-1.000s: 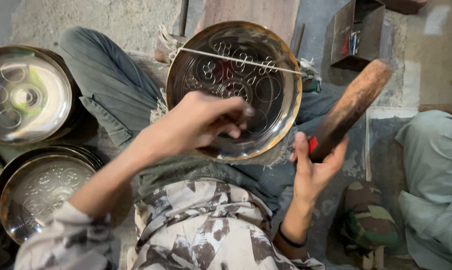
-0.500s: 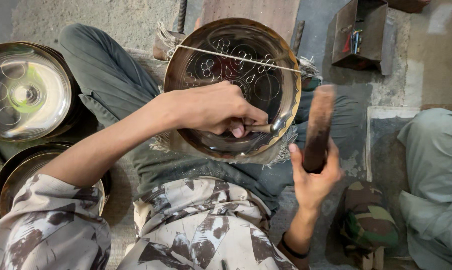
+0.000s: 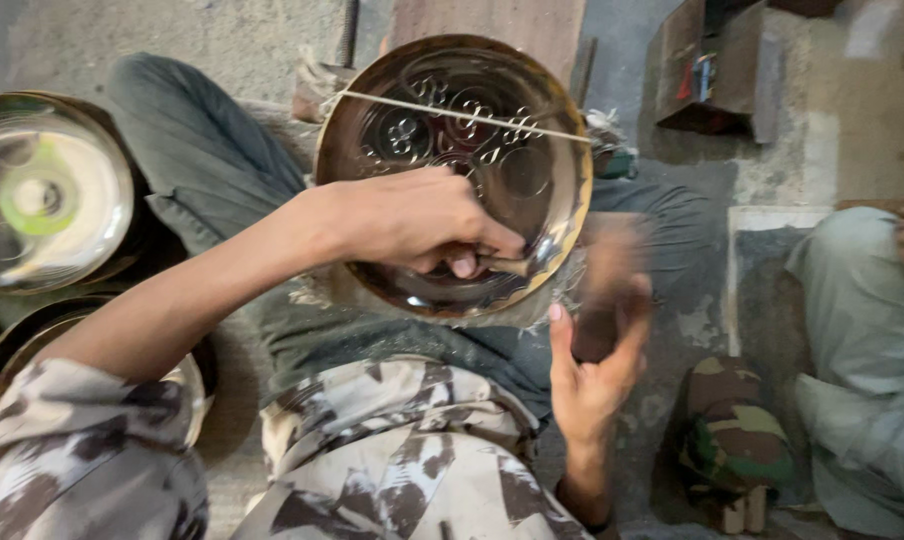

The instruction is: The person sits on the floor and uses a chisel and wooden mallet to engrave a decorative pattern into a metal plate. They repeatedly strike the chisel to create indentations, adjusting the tool position as the design progresses.

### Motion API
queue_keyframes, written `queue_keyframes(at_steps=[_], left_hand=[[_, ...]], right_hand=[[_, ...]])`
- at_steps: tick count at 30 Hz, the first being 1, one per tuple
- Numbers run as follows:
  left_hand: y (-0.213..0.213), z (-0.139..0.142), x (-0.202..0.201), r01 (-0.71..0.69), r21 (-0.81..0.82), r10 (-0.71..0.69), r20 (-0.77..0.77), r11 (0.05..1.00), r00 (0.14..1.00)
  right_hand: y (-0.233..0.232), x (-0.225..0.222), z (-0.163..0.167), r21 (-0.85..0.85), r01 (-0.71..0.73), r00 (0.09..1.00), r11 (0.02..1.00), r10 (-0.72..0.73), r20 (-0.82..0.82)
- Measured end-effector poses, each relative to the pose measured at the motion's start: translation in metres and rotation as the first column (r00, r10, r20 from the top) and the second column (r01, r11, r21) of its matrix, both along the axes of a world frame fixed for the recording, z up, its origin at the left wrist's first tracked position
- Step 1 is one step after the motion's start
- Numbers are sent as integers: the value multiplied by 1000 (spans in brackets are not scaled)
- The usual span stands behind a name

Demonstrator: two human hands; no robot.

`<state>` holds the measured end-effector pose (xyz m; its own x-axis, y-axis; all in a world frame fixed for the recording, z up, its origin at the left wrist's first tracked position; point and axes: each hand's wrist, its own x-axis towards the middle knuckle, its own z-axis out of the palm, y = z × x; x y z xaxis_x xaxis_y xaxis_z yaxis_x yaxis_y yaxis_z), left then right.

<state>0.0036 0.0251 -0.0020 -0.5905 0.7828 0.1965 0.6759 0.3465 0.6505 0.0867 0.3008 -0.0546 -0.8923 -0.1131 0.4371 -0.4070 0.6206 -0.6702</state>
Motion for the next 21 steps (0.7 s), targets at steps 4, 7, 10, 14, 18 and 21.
queue_keyframes(at_steps=[4,7,10,14,18,21], left_hand=[[-2,-5,10,-118,-100,119,3,988,993],[-7,-6,22,-257,24,256,21,966,966],[-6,-8,40,-404,137,388,129,904,913],[5,-11,64,-642,155,625,149,751,766],[20,-15,81,-760,321,724,247,565,643],[32,-17,89,-868,266,850,223,418,477]], right_hand=[[1,-5,14,258,-176,983,950,181,5],[-5,-21,27,-208,-3,990,978,32,136],[-1,-52,58,426,-260,964,866,254,72],[-21,-89,81,351,-323,930,879,363,-51],[-37,-115,106,460,-535,802,709,597,13],[-50,-124,127,649,-525,739,551,673,28]])
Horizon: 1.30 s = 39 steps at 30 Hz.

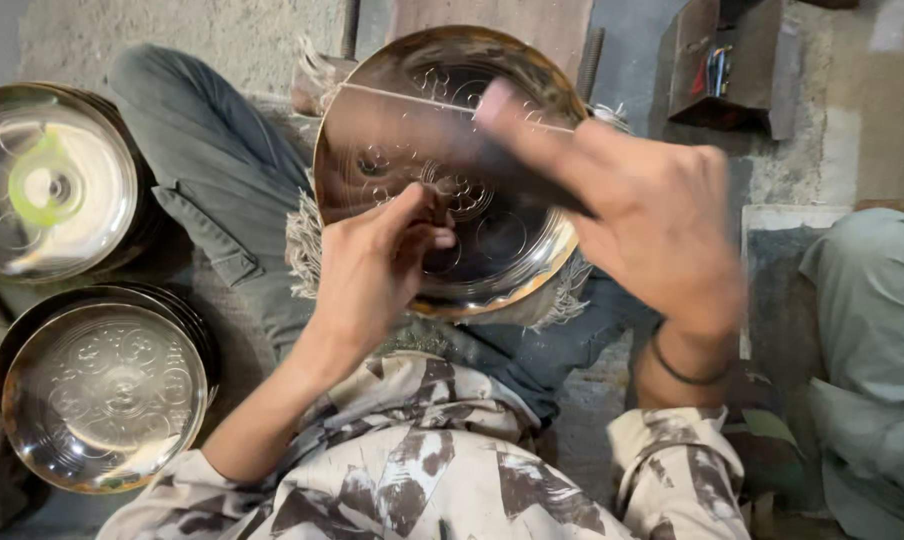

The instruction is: The person sits on the floor and uses a chisel and wooden mallet to engrave a decorative pattern into a metal plate. They repeatedly strike the chisel to create indentations, adjusting the tool position as the design progresses.

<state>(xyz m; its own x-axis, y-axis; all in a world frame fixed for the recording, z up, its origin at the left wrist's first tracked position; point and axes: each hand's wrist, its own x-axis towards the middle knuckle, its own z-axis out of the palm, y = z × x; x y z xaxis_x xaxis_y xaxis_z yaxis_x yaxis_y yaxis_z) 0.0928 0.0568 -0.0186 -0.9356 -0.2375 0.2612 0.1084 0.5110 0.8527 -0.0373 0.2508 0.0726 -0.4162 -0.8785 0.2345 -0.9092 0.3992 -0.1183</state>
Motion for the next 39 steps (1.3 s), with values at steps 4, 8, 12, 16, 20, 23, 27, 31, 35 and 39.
queue_keyframes(at_steps=[4,8,12,16,20,23,27,31,35,39], left_hand=[[10,-3,6,-108,29,108,-16,994,994],[14,-5,9,-169,-28,169,-3,985,986],[15,-4,8,-160,15,160,-36,987,986],[16,-2,7,-168,3,168,-43,986,985],[17,-4,9,-169,7,169,-43,986,985],[17,-6,9,-129,24,129,-38,991,991],[8,-7,4,8,105,-6,-18,994,1000],[-9,-5,-11,204,-47,-207,-64,978,976],[-19,0,-29,398,-146,-401,6,906,916],[-27,7,-48,561,-105,-565,-1,821,825]], right_hand=[[-16,-1,17,-104,-14,999,994,10,-35],[-20,-1,15,201,-58,993,978,77,-88],[-27,-7,15,63,-92,985,994,100,-139],[-45,-6,30,11,-46,966,999,48,-255],[-61,0,31,-78,-99,985,992,86,-151],[-42,2,25,120,-100,972,988,123,-202],[-17,1,4,128,-33,984,991,54,-172],[-8,12,-13,-234,33,998,972,-18,66],[25,49,-28,-95,314,948,945,-317,-19],[55,82,-61,-205,504,862,839,-474,179]])
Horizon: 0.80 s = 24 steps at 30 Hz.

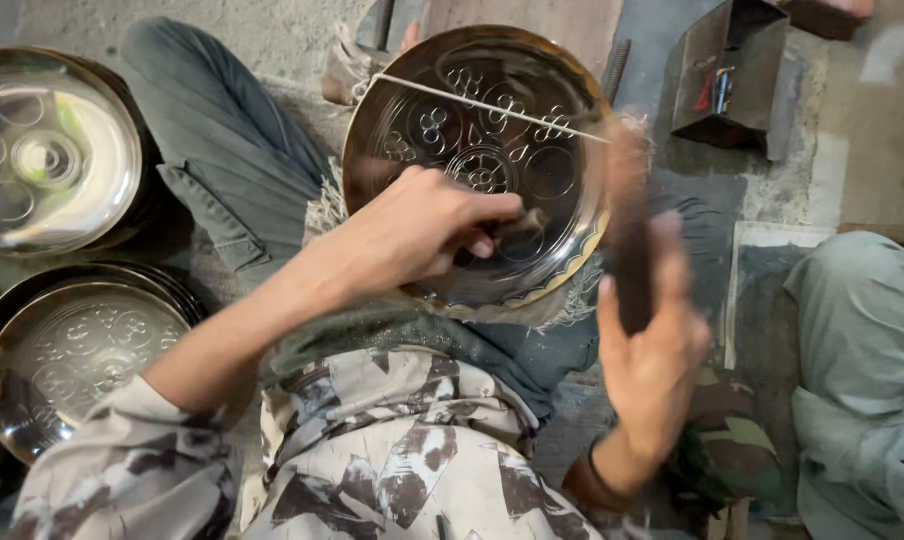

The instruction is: The person sits on the floor and uses a chisel and wooden mallet to engrave a decorative pattern into a metal plate. They repeatedly strike the chisel to create indentations, adjusting the tool position as the design progresses.

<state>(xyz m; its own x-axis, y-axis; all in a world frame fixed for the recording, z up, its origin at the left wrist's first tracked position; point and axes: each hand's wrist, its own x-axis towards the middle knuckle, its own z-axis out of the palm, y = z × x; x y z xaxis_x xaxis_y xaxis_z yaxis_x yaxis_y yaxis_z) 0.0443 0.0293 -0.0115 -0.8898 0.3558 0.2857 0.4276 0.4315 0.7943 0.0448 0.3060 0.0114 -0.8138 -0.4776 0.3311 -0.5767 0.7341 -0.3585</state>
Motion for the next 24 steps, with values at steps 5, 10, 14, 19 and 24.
queue_keyframes(at_steps=[5,10,14,19,24], left_hand=[[0,7,-19,241,-237,-230,74,941,970],[-2,11,-33,396,-180,-391,65,901,918],[-7,16,-39,514,25,-514,91,857,853],[-4,25,-42,516,-107,-473,276,850,837],[2,22,-47,532,-312,-514,144,787,845]], right_hand=[[7,32,-42,-147,156,987,977,-158,0],[9,51,-70,-195,234,972,952,-231,42],[10,65,-92,-535,355,920,767,-187,344],[6,73,-111,-769,216,946,602,66,318],[3,65,-112,-667,198,970,719,-47,237]])
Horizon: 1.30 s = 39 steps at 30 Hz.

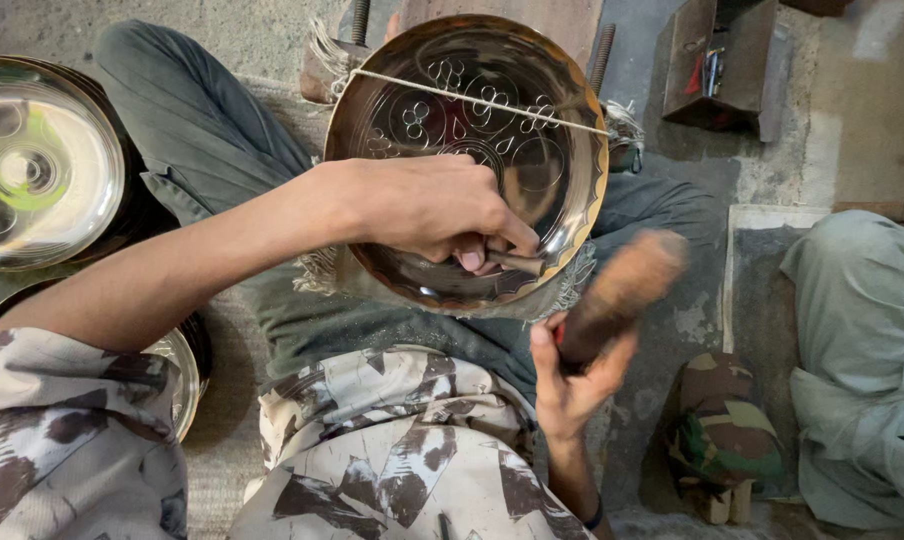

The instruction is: The person sits on the floor and uses a chisel and wooden mallet to engrave a decorative pattern into a metal plate. They repeatedly strike the chisel to create indentations, adjusting the tool position as the design progresses.

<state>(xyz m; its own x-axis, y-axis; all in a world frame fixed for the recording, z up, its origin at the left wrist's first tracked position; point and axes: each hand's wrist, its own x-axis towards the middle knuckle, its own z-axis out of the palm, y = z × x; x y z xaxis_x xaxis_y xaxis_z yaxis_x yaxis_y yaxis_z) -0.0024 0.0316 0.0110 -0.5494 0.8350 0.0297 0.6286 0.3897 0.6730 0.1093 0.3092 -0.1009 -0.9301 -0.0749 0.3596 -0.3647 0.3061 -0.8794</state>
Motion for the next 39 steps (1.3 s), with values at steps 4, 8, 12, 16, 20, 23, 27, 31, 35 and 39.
queue_keyframes(at_steps=[4,8,12,16,20,23,27,31,35,39], left_hand=[[0,-7,-1,23,30,-21,-68,999,997],[0,-10,0,35,30,-33,-64,999,997],[1,-11,1,27,18,-25,-89,999,996],[1,-13,2,18,-51,-23,-105,999,994],[-2,-14,2,25,8,-24,-109,1000,994],[-6,-14,6,-7,29,11,-117,1000,993],[-10,-14,13,-90,116,109,-168,989,980],[-16,-15,22,-225,114,236,-97,968,967],[-14,-19,37,-361,187,375,-46,914,926],[-14,-22,48,-508,192,512,35,839,858]], right_hand=[[-11,-5,7,-2,50,997,999,-50,-61],[-25,-2,15,-116,79,978,990,-99,-186],[-26,1,19,179,94,983,979,-62,-175],[-20,1,14,313,140,982,940,-92,-163],[-15,-1,7,32,91,996,995,-90,-23],[-8,-5,8,326,147,989,934,-145,-30],[-1,-16,21,392,52,995,918,-15,-96],[-1,-32,42,182,64,982,981,-94,162],[5,-55,67,540,-52,999,840,53,14],[3,-82,87,453,-157,980,877,195,-38]])
